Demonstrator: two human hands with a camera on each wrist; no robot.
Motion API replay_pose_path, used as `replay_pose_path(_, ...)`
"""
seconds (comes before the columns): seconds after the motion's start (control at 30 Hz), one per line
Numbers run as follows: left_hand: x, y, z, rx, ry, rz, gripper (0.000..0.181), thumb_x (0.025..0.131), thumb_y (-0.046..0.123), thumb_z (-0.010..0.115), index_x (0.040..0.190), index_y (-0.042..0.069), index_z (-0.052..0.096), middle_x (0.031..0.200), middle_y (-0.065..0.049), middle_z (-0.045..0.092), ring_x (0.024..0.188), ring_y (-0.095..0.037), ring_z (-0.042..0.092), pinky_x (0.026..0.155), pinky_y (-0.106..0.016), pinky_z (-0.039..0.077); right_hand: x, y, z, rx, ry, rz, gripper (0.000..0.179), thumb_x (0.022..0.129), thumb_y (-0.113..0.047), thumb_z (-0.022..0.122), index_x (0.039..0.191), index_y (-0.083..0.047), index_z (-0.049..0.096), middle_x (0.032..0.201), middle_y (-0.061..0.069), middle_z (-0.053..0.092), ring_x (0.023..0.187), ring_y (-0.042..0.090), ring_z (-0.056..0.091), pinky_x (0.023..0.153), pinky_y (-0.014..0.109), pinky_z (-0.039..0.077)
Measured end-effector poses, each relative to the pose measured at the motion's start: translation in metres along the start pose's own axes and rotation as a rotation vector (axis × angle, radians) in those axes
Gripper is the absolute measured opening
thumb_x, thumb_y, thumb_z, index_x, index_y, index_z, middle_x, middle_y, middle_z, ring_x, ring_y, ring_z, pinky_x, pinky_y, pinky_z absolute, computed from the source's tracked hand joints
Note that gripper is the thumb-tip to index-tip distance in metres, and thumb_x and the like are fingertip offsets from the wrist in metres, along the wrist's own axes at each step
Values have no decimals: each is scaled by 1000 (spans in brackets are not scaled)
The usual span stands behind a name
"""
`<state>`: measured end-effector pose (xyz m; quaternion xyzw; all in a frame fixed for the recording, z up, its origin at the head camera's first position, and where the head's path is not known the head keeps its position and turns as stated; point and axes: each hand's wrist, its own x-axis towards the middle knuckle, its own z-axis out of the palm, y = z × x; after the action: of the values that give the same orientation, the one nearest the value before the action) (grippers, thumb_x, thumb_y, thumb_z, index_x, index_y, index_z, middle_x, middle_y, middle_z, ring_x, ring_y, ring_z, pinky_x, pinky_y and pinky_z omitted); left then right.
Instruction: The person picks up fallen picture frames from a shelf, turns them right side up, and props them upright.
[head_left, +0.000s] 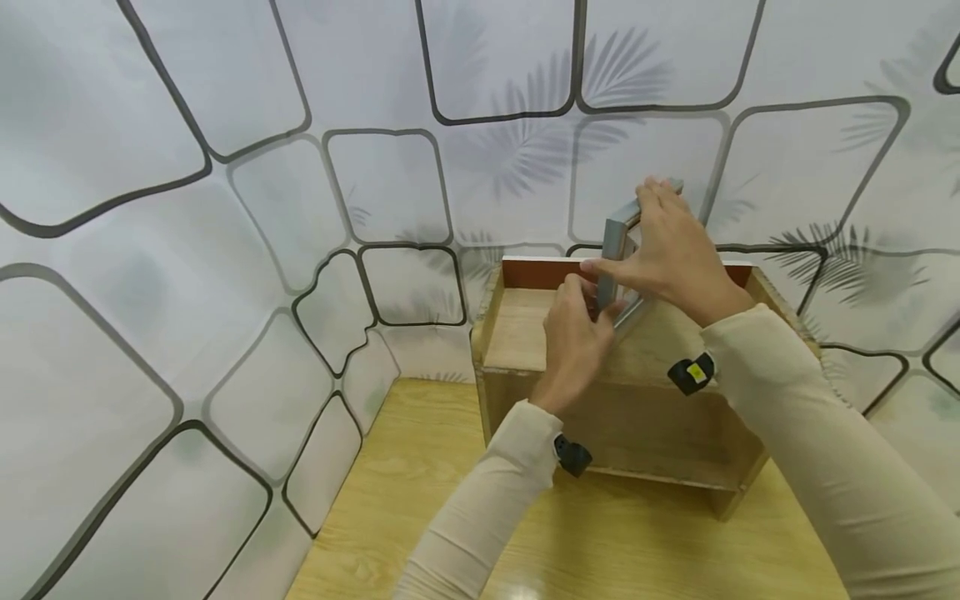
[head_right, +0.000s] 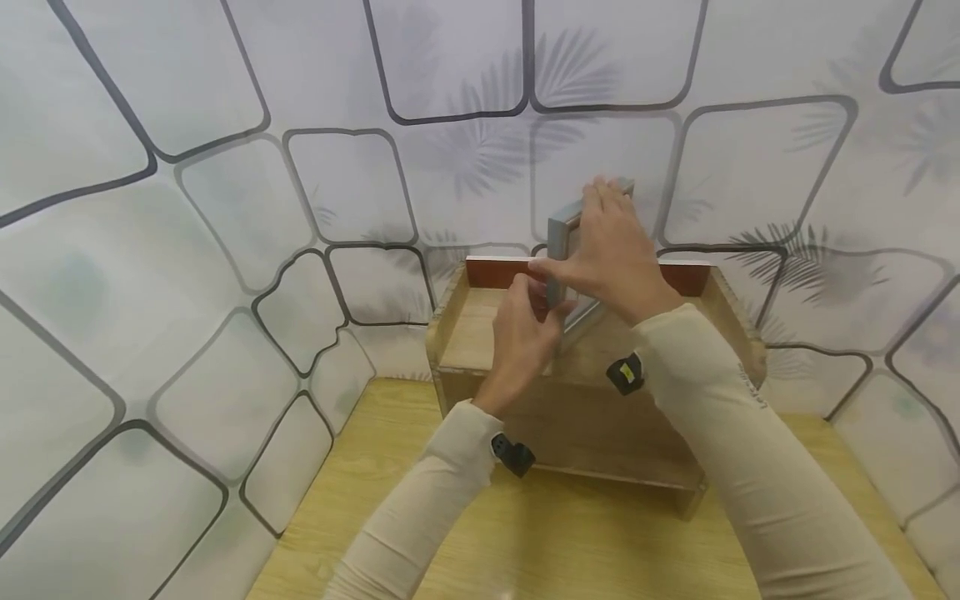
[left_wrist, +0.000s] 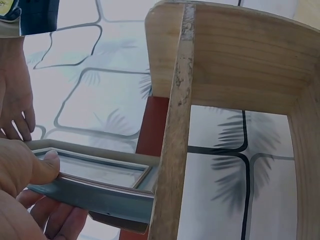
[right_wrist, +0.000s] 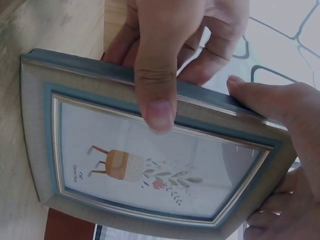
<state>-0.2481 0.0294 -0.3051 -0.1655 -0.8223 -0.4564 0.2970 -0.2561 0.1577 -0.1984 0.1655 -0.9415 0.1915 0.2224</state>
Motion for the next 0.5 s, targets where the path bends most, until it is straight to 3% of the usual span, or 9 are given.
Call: replay_pose_path(0.5, -5, 9, 13, -8, 29, -17, 33, 90, 28, 79, 96, 7, 55, 89, -4, 58, 81, -16, 59, 70, -23, 45, 2, 18, -10, 115, -22, -73, 114, 71, -36, 93, 152, 12, 29, 159, 33, 25, 148, 47, 22, 116, 59, 24)
